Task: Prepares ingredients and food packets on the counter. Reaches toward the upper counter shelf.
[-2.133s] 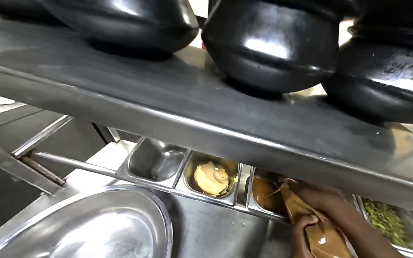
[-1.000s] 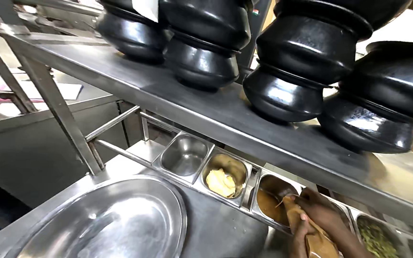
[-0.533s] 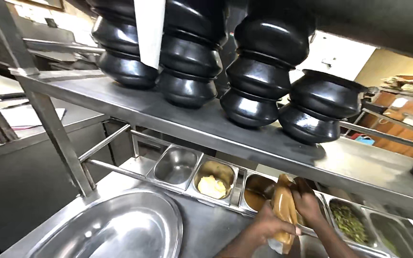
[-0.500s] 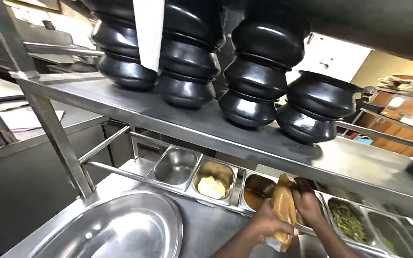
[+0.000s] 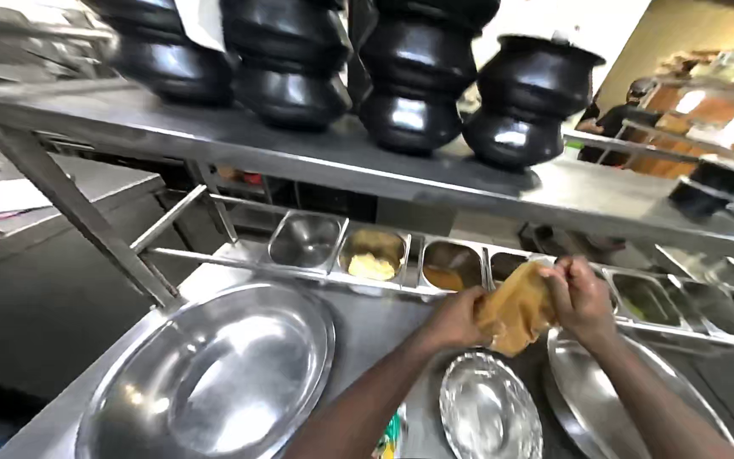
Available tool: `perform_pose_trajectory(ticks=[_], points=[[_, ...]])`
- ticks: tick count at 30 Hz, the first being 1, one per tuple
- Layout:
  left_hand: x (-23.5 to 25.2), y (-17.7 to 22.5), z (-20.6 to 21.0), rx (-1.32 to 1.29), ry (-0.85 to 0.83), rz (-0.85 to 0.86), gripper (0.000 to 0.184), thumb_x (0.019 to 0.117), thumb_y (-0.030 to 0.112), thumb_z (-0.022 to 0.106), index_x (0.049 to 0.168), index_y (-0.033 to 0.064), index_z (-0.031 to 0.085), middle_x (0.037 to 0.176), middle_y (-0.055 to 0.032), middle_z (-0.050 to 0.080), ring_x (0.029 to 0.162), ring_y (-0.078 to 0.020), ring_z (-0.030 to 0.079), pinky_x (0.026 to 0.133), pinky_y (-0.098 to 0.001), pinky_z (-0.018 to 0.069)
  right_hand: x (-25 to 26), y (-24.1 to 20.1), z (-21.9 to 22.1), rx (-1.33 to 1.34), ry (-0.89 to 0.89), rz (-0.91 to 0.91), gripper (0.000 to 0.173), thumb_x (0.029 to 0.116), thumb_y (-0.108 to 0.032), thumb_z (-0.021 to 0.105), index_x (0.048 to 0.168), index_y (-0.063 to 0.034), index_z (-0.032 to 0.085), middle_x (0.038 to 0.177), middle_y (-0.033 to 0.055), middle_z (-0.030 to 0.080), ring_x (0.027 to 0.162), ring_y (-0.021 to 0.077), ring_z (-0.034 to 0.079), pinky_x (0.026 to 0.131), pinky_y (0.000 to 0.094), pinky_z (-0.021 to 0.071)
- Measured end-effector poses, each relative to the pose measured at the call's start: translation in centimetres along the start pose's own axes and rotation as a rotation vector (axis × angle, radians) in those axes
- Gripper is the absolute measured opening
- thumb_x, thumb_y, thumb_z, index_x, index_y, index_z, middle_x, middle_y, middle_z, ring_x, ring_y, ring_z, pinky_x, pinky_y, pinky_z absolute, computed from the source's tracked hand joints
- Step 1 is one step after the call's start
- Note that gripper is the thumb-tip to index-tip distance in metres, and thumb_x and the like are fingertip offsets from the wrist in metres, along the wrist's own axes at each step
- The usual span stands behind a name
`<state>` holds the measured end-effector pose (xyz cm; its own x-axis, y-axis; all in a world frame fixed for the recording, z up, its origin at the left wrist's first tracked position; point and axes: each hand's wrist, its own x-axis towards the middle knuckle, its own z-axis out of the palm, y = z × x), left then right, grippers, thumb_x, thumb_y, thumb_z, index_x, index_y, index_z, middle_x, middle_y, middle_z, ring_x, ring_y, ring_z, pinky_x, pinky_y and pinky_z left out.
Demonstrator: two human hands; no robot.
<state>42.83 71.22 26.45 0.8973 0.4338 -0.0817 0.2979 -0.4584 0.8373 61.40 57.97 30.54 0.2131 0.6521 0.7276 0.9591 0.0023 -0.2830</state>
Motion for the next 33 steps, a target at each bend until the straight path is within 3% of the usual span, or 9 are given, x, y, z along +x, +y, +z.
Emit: perform_pose_trajectory(ticks=[3, 6, 8, 12, 16, 21, 27, 31, 33], points=[[-2.0, -1.3, 1.8, -0.185, 0.030, 0.041, 0.080, 0.0719, 0.019, 0.092, 0.141, 0.0170, 0.053, 0.133, -0.0102, 0.061, 0.096, -0.0220, 0.070, 0.087, -0.0451, 0.0598, -1.9, -1.9, -1.1, -0.024, 0.022, 0.016, 0.037, 0.1049, -0.040, 0.049, 0.094, -0.0056, 0.055, 0.064, 0.0007, 0.051, 0.050, 0.0125, 0.050, 0.045, 0.0328, 0.0451], [-4.2, -4.1, 4.1, -0.275, 0.056, 0.038, 0.096, 0.0648, 0.023, 0.096, 0.147, 0.0107, 0.048, 0.143, -0.0152, 0.055, 0.119, -0.0262, 0.063, 0.100, -0.0444, 0.0557, -6.1, -3.0, -0.7, -0.031, 0.019, 0.134, 0.040, 0.1049, -0.045, 0.047, 0.091, -0.0083, 0.054, 0.062, -0.0003, 0.049, 0.049, 0.0128, 0.049, 0.044, 0.0344, 0.0440], [-5.7, -6.2, 5.2, -0.184, 0.021, -0.056, 0.116, 0.0623, 0.027, 0.098, 0.157, 0.0087, 0.034, 0.153, -0.0202, 0.044, 0.134, -0.0323, 0.052, 0.109, -0.0471, 0.0482, -9.7, -3.4, 0.1, -0.043, -0.013, 0.226, 0.041, 0.1041, -0.042, 0.048, 0.090, -0.0055, 0.057, 0.061, 0.0026, 0.052, 0.051, 0.0164, 0.053, 0.046, 0.0380, 0.0463], [-7.0, -8.0, 8.1, 0.172, -0.084, -0.351, 0.114, 0.0750, 0.041, 0.088, 0.163, 0.0122, 0.021, 0.161, -0.0207, 0.034, 0.135, -0.0423, 0.050, 0.104, -0.0600, 0.0478, -16.9, -2.7, 2.5, -0.169, -0.058, 0.271, 0.045, 0.1028, -0.043, 0.050, 0.092, -0.0012, 0.063, 0.060, 0.0083, 0.060, 0.049, 0.0245, 0.062, 0.044, 0.0456, 0.0517], [-5.8, -7.0, 10.4, 0.305, -0.069, -0.434, 0.100, 0.0820, 0.039, 0.078, 0.163, 0.0154, 0.024, 0.160, -0.0169, 0.037, 0.135, -0.0423, 0.049, 0.100, -0.0627, 0.0485, -18.6, -2.0, 2.8, -0.236, -0.052, 0.257, 0.048, 0.1029, -0.046, 0.047, 0.091, -0.0020, 0.063, 0.061, 0.0088, 0.059, 0.050, 0.0259, 0.062, 0.044, 0.0450, 0.0508], [-4.4, -5.5, 12.3, 0.468, -0.118, -0.418, 0.096, 0.0789, 0.027, 0.079, 0.159, 0.0085, 0.029, 0.152, -0.0209, 0.045, 0.125, -0.0441, 0.057, 0.092, -0.0643, 0.0514, -18.8, -1.1, 3.5, -0.274, -0.027, 0.235, 0.051, 0.1026, -0.048, 0.046, 0.090, -0.0014, 0.064, 0.063, 0.0100, 0.061, 0.052, 0.0279, 0.064, 0.045, 0.0466, 0.0517], [-4.8, -4.3, 10.7, 0.404, -0.116, -0.444, 0.050, 0.0946, 0.037, 0.059, 0.134, 0.0057, 0.059, 0.127, -0.0198, 0.066, 0.120, -0.0385, 0.063, 0.097, -0.0608, 0.0504, -20.4, -1.0, 5.4, -0.164, 0.059, 0.153, 0.033, 0.1013, -0.025, 0.052, 0.097, 0.0003, 0.073, 0.090, 0.0165, 0.070, 0.080, 0.0295, 0.071, 0.070, 0.0431, 0.0611], [-5.9, -4.3, 10.5, 0.422, -0.088, -0.448, 0.044, 0.0997, 0.036, 0.050, 0.128, 0.0053, 0.063, 0.126, -0.0201, 0.066, 0.121, -0.0378, 0.062, 0.097, -0.0592, 0.0505, -20.6, -0.7, 5.5, -0.119, 0.079, 0.152, 0.026, 0.0962, -0.018, 0.055, 0.099, -0.0047, 0.077, 0.094, 0.0151, 0.071, 0.085, 0.0290, 0.071, 0.073, 0.0432, 0.0609], [-6.4, -4.1, 10.5, 0.478, -0.081, -0.443, 0.044, 0.1022, 0.038, 0.047, 0.126, 0.0053, 0.064, 0.124, -0.0198, 0.067, 0.120, -0.0378, 0.063, 0.095, -0.0592, 0.0507, -19.9, -0.7, 5.0, -0.051, 0.134, 0.139, 0.026, 0.0961, -0.018, 0.055, 0.095, -0.0044, 0.077, 0.091, 0.0116, 0.072, 0.085, 0.0231, 0.071, 0.077, 0.0370, 0.0598]])
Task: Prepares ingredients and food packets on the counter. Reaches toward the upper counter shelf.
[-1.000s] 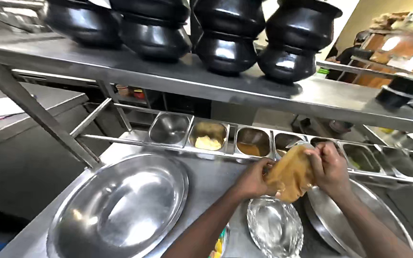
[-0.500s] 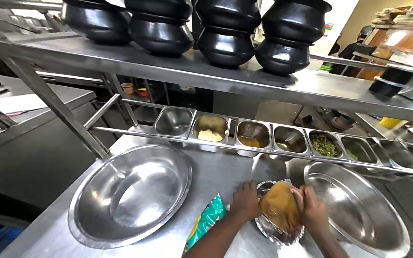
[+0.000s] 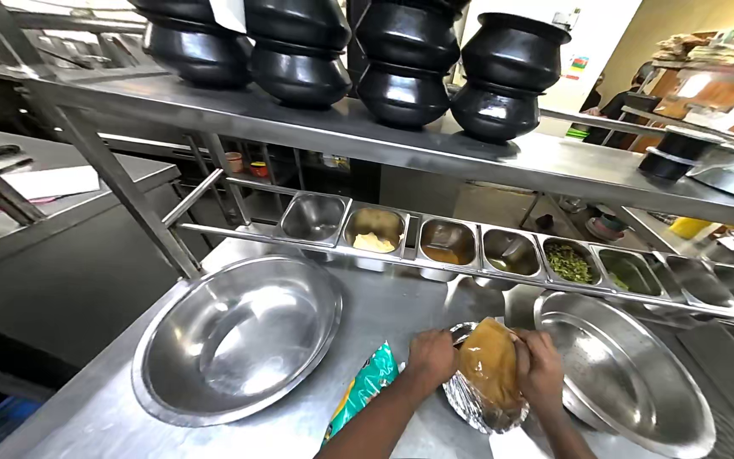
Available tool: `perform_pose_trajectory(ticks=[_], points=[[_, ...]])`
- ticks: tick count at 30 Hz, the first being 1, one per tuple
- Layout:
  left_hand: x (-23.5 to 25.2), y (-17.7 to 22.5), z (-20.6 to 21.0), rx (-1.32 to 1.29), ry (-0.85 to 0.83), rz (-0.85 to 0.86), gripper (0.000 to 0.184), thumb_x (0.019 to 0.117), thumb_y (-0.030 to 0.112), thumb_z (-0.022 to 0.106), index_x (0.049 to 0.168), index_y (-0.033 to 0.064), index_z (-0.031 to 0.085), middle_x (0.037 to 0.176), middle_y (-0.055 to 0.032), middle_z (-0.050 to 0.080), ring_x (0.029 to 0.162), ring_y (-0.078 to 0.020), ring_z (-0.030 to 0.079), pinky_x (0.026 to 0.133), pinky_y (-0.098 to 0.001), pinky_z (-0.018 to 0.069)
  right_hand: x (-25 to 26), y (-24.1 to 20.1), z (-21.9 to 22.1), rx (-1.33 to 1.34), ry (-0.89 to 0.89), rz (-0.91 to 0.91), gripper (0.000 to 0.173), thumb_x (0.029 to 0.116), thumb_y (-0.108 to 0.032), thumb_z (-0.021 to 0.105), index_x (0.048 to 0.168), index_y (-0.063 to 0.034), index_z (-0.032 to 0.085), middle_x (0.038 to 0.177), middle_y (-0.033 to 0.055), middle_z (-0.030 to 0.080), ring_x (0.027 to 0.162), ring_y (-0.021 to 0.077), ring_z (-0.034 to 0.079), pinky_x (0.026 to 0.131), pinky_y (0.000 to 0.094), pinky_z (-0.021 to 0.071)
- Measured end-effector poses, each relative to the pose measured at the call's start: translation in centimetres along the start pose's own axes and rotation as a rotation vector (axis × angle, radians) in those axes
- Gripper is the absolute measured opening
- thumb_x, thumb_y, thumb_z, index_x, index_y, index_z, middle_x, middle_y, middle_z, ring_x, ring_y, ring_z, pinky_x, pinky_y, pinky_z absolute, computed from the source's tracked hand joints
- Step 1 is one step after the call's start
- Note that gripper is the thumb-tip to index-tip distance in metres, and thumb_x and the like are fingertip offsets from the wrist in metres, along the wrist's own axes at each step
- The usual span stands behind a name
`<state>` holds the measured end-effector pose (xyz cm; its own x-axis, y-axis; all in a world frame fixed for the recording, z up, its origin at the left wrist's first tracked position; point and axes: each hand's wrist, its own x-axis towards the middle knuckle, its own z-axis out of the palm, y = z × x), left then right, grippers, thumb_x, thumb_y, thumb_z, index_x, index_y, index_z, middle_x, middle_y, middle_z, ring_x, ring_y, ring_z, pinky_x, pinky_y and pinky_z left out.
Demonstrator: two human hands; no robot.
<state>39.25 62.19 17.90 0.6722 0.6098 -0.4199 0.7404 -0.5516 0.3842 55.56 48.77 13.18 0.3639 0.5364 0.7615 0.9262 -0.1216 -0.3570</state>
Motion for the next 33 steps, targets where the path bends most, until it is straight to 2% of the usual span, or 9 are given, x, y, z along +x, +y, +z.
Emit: perform_pose_trajectory(ticks=[4, 7, 12, 16, 18, 22, 25, 29, 33], points=[[-0.4, -0.5, 0.1, 0.048, -0.007, -0.001, 0.045, 0.1031, 0.039, 0.044, 0.121, 0.0046, 0.066, 0.122, -0.0201, 0.068, 0.118, -0.0382, 0.064, 0.093, -0.0602, 0.0510, -0.8, -0.2, -0.1, 0.107, -0.119, 0.028, 0.025, 0.0969, -0.019, 0.056, 0.094, -0.0045, 0.076, 0.092, 0.0086, 0.073, 0.088, 0.0191, 0.071, 0.081, 0.0349, 0.0598], [-0.1, -0.8, -0.2, 0.021, 0.003, -0.002, 0.046, 0.1030, 0.041, 0.044, 0.121, 0.0048, 0.066, 0.121, -0.0203, 0.068, 0.117, -0.0382, 0.064, 0.093, -0.0602, 0.0510, 0.5, -0.8, -0.5, 0.184, -0.069, 0.080, 0.023, 0.0962, -0.018, 0.059, 0.093, -0.0030, 0.076, 0.092, 0.0077, 0.072, 0.089, 0.0146, 0.069, 0.083, 0.0290, 0.0583], [-0.1, -0.8, -0.4, 0.038, 0.021, -0.009, 0.044, 0.1023, 0.038, 0.044, 0.119, 0.0043, 0.067, 0.119, -0.0199, 0.069, 0.116, -0.0381, 0.065, 0.092, -0.0599, 0.0509, 0.3, 0.0, -0.4, 0.264, -0.167, 0.186, 0.025, 0.0969, -0.022, 0.059, 0.094, -0.0030, 0.075, 0.092, 0.0066, 0.071, 0.088, 0.0119, 0.068, 0.082, 0.0281, 0.0574], [1.3, -1.3, 0.2, 0.063, 0.091, 0.113, 0.039, 0.1010, 0.030, 0.048, 0.131, 0.0104, 0.063, 0.133, -0.0149, 0.064, 0.119, -0.0369, 0.063, 0.094, -0.0598, 0.0509, -1.1, 1.3, 0.3, 0.272, -0.281, 0.307, 0.024, 0.0970, -0.021, 0.060, 0.098, -0.0021, 0.075, 0.099, 0.0111, 0.071, 0.096, 0.0202, 0.068, 0.088, 0.0382, 0.0563], [2.4, -1.7, 0.3, 0.052, 0.109, 0.198, 0.037, 0.1034, 0.027, 0.046, 0.128, 0.0093, 0.066, 0.138, -0.0132, 0.062, 0.122, -0.0362, 0.062, 0.097, -0.0595, 0.0503, -1.5, 2.0, 0.6, 0.277, -0.273, 0.339, 0.024, 0.0971, -0.022, 0.060, 0.100, -0.0025, 0.075, 0.103, 0.0118, 0.070, 0.101, 0.0220, 0.066, 0.092, 0.0400, 0.0548], [3.2, -1.8, -0.1, -0.001, 0.098, 0.182, 0.038, 0.1046, 0.031, 0.044, 0.119, 0.0060, 0.069, 0.127, -0.0163, 0.067, 0.121, -0.0359, 0.063, 0.098, -0.0583, 0.0493, -2.0, 2.2, 1.0, 0.275, -0.274, 0.381, 0.022, 0.0985, -0.015, 0.059, 0.104, -0.0008, 0.075, 0.109, 0.0122, 0.075, 0.104, 0.0201, 0.071, 0.096, 0.0395, 0.0563], [3.1, -1.7, 0.1, 0.020, 0.121, 0.174, 0.039, 0.1050, 0.029, 0.041, 0.121, 0.0052, 0.067, 0.130, -0.0155, 0.065, 0.121, -0.0352, 0.063, 0.097, -0.0573, 0.0499, -2.3, 2.1, 1.5, 0.333, -0.306, 0.227, 0.023, 0.0981, -0.009, 0.055, 0.101, -0.0006, 0.076, 0.113, 0.0115, 0.076, 0.112, 0.0180, 0.071, 0.101, 0.0353, 0.0558], [4.2, -2.8, 0.8, -0.205, 0.168, 0.210, 0.036, 0.1032, 0.025, 0.045, 0.123, 0.0052, 0.068, 0.134, -0.0119, 0.063, 0.123, -0.0277, 0.062, 0.104, -0.0493, 0.0494, -3.0, 1.9, 1.5, 0.272, -0.408, -0.085, 0.027, 0.0974, -0.004, 0.052, 0.102, -0.0055, 0.079, 0.118, 0.0096, 0.076, 0.118, 0.0227, 0.070, 0.103, 0.0404, 0.0568], [5.7, -4.0, 1.2, -0.428, 0.136, 0.280, 0.030, 0.1003, 0.021, 0.052, 0.117, 0.0041, 0.070, 0.131, -0.0119, 0.064, 0.120, -0.0260, 0.063, 0.104, -0.0481, 0.0491, -3.5, 1.1, 2.1, 0.301, -0.501, -0.113, 0.026, 0.0966, -0.002, 0.055, 0.104, -0.0061, 0.079, 0.120, 0.0096, 0.075, 0.119, 0.0231, 0.070, 0.102, 0.0410, 0.0573]])
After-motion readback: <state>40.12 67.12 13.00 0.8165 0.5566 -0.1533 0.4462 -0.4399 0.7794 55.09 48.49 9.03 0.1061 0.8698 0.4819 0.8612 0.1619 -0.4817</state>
